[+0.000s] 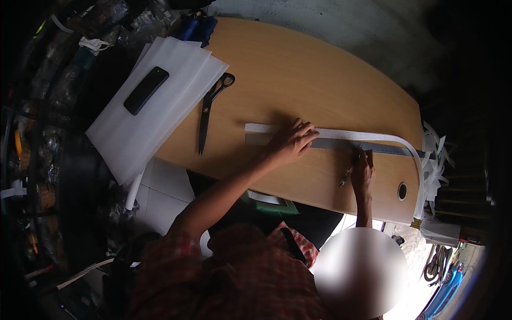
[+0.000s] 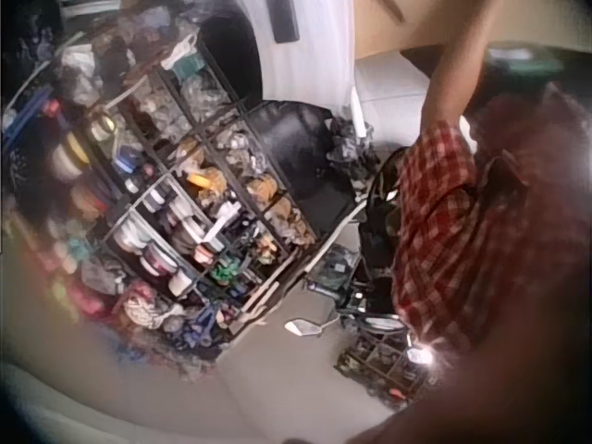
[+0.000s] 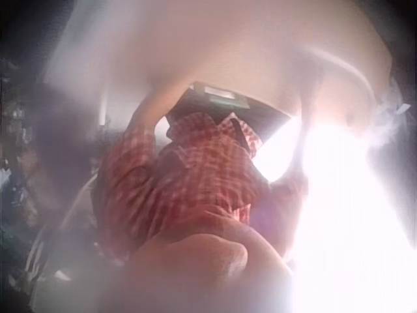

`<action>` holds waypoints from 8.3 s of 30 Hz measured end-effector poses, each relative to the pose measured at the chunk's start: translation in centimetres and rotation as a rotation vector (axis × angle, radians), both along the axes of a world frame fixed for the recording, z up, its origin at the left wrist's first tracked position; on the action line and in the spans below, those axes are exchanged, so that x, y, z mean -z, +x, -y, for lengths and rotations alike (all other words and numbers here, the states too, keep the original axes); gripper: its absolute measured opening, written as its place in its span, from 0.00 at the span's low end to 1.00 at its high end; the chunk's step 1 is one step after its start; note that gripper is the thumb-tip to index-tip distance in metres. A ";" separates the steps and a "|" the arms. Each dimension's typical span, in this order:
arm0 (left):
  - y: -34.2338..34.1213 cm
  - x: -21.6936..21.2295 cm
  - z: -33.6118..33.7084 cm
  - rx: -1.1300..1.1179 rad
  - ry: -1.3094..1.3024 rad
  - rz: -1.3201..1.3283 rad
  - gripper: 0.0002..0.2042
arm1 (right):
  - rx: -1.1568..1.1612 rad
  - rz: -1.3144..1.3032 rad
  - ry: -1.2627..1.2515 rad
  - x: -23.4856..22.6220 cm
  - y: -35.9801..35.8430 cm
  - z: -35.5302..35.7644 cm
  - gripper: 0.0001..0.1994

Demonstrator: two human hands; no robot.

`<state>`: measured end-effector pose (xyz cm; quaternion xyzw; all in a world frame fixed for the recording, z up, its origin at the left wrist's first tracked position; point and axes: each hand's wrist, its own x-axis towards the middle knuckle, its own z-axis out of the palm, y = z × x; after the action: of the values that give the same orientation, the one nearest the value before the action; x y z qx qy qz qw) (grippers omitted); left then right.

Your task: The person measures and cuts a long white foam strip into shorter segments using a metal ruler, a pen, and scissors. The person repeatedly marks the strip at regular intervals and cuts along the marks, stacking the cut pieces on the table.

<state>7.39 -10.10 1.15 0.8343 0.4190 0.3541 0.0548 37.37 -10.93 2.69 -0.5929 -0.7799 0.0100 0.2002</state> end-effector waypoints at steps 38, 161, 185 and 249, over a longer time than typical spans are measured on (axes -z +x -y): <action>0.4 0.7 0.0 -0.089 0.263 -0.187 0.19 | -1.000 0.431 -0.080 -6.0 -31.3 -11.8 0.23; -4.3 -8.2 -2.0 0.092 -1.072 0.200 0.11 | -0.125 -1.084 -0.852 -0.8 -3.2 16.1 0.50; 0.0 -5.7 -12.9 -0.083 -0.038 -0.240 0.11 | 0.013 -1.112 -0.769 -2.7 -1.2 18.2 0.49; -2.1 -0.9 -0.5 -0.090 -0.302 0.296 0.08 | -0.136 -0.167 0.177 -2.8 3.7 -12.1 0.15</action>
<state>5.34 -9.64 2.09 0.7359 0.4915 0.4082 0.2243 41.06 1.14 5.46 -0.5158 -0.7968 0.0040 0.3149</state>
